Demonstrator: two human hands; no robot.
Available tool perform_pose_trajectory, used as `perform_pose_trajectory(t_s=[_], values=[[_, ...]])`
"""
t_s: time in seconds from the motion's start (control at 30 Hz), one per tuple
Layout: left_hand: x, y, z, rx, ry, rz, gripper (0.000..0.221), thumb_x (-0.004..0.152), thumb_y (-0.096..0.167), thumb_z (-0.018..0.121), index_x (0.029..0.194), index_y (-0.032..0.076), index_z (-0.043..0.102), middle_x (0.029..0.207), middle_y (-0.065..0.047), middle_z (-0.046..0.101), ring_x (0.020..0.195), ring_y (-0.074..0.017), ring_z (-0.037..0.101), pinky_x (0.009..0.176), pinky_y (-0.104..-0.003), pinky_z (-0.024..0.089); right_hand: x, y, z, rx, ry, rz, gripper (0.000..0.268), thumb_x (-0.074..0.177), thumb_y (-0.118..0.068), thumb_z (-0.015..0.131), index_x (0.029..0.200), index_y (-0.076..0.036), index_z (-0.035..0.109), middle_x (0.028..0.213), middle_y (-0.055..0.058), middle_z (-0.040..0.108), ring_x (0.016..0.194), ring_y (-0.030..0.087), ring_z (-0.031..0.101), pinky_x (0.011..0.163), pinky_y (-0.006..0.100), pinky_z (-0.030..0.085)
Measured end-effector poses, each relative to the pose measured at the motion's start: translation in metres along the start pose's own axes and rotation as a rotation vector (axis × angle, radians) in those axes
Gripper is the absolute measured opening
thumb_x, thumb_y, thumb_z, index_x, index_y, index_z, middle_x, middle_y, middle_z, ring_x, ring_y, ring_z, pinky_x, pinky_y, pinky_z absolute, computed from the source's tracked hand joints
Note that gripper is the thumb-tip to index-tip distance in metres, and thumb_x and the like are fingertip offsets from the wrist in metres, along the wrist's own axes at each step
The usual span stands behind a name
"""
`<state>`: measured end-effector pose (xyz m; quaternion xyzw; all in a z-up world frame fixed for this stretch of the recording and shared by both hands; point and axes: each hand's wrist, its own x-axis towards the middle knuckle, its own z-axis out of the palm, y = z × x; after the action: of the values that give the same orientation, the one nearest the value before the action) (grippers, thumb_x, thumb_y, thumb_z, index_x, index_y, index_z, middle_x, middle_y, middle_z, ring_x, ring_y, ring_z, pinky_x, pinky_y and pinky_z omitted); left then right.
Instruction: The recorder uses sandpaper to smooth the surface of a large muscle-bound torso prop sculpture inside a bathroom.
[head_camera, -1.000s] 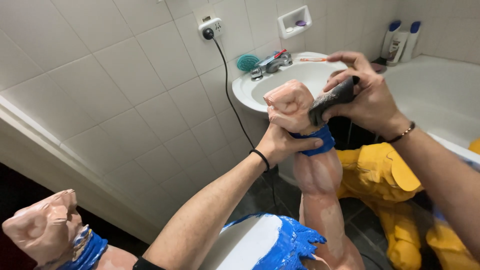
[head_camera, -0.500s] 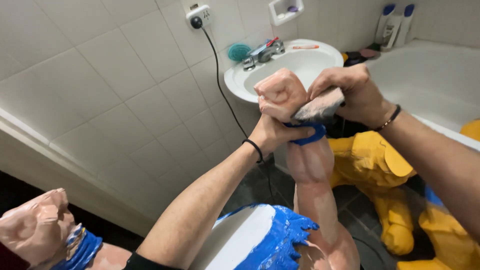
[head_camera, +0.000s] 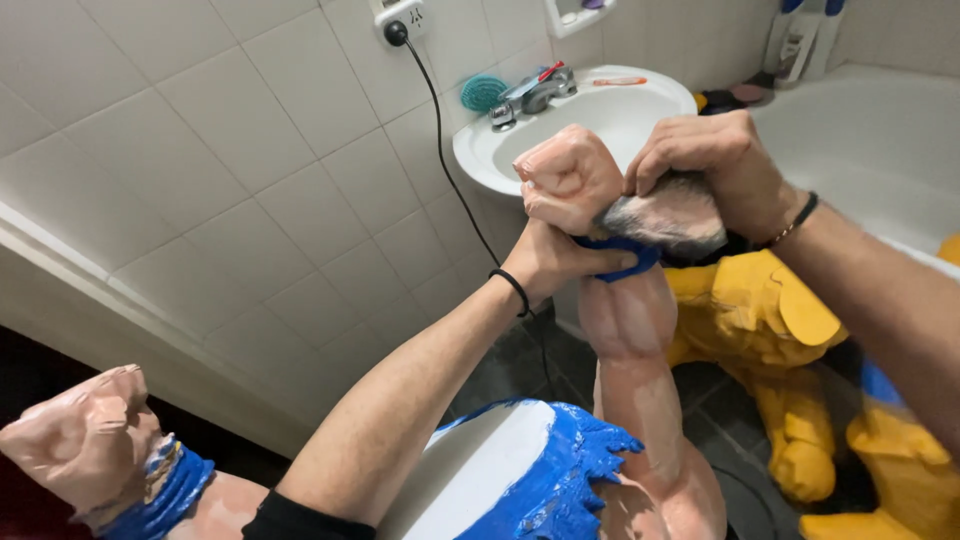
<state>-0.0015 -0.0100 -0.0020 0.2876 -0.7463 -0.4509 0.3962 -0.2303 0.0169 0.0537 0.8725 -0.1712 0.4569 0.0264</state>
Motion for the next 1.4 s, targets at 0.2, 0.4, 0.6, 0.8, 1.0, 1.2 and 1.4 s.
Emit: perform_pose_trajectory(t_s=[0.2,0.4,0.6,0.8,1.0,1.2,1.4], values=[[0.006,-0.026,-0.009,0.211,-0.007,0.32,0.053,0.074,0.009,0.082,0.124,0.0,0.065,0.124,-0.005,0.064,0.121,-0.0148,0.059,0.101,-0.032,0.055,0.004,-0.01,0.006,0.028,-0.025,-0.141,0.006,0.076,0.0,0.073,0.077,-0.005,0.069,0.085,0.007,0.072,0.084,0.021,0.072,0.077,0.032,0.057],[0.0,-0.012,-0.003,0.26,0.027,0.117,0.052,0.07,0.015,0.089,0.116,0.0,0.069,0.113,-0.005,0.07,0.109,-0.0148,0.067,0.092,-0.033,0.059,0.002,-0.01,0.011,0.004,0.086,-0.088,0.008,0.076,0.0,0.075,0.076,-0.005,0.069,0.088,0.007,0.075,0.08,0.02,0.068,0.073,0.031,0.055],[-0.006,0.002,-0.001,0.138,0.021,0.159,0.063,0.065,0.021,0.095,0.117,0.0,0.067,0.115,-0.007,0.071,0.109,-0.0142,0.065,0.095,-0.032,0.057,-0.037,-0.019,0.029,0.043,0.037,0.004,0.008,0.074,0.001,0.073,0.079,-0.002,0.067,0.087,0.008,0.072,0.079,0.016,0.069,0.073,0.026,0.055],[-0.005,0.009,-0.008,0.163,0.022,0.235,0.063,0.068,0.024,0.096,0.119,-0.001,0.069,0.119,-0.01,0.071,0.115,-0.019,0.066,0.103,-0.035,0.056,-0.014,-0.06,0.156,1.372,0.801,0.218,0.036,0.118,-0.016,0.05,0.142,0.011,0.046,0.136,0.01,0.052,0.126,0.018,0.051,0.12,0.029,0.042],[-0.008,0.01,-0.007,0.021,-0.027,0.083,0.077,0.069,0.029,0.092,0.133,0.001,0.062,0.131,-0.01,0.067,0.125,-0.0214,0.063,0.109,-0.036,0.052,-0.079,-0.032,0.189,1.628,0.953,0.309,0.047,0.109,-0.026,0.046,0.151,-0.004,0.039,0.153,0.012,0.045,0.145,0.024,0.047,0.128,0.039,0.034],[-0.003,-0.001,-0.002,0.103,-0.096,0.186,0.075,0.071,0.031,0.093,0.133,0.001,0.062,0.13,-0.013,0.067,0.124,-0.0223,0.064,0.11,-0.036,0.053,-0.05,-0.04,0.202,1.706,1.007,0.344,0.049,0.108,-0.026,0.047,0.151,-0.003,0.039,0.153,0.013,0.045,0.144,0.026,0.046,0.127,0.04,0.033],[-0.004,0.002,-0.002,0.113,-0.06,0.078,0.077,0.067,0.031,0.093,0.13,0.001,0.062,0.128,-0.009,0.068,0.122,-0.0193,0.064,0.107,-0.036,0.053,-0.039,-0.069,0.21,1.658,1.158,0.288,0.05,0.107,-0.026,0.047,0.151,-0.002,0.039,0.152,0.015,0.045,0.143,0.027,0.045,0.125,0.041,0.033]])
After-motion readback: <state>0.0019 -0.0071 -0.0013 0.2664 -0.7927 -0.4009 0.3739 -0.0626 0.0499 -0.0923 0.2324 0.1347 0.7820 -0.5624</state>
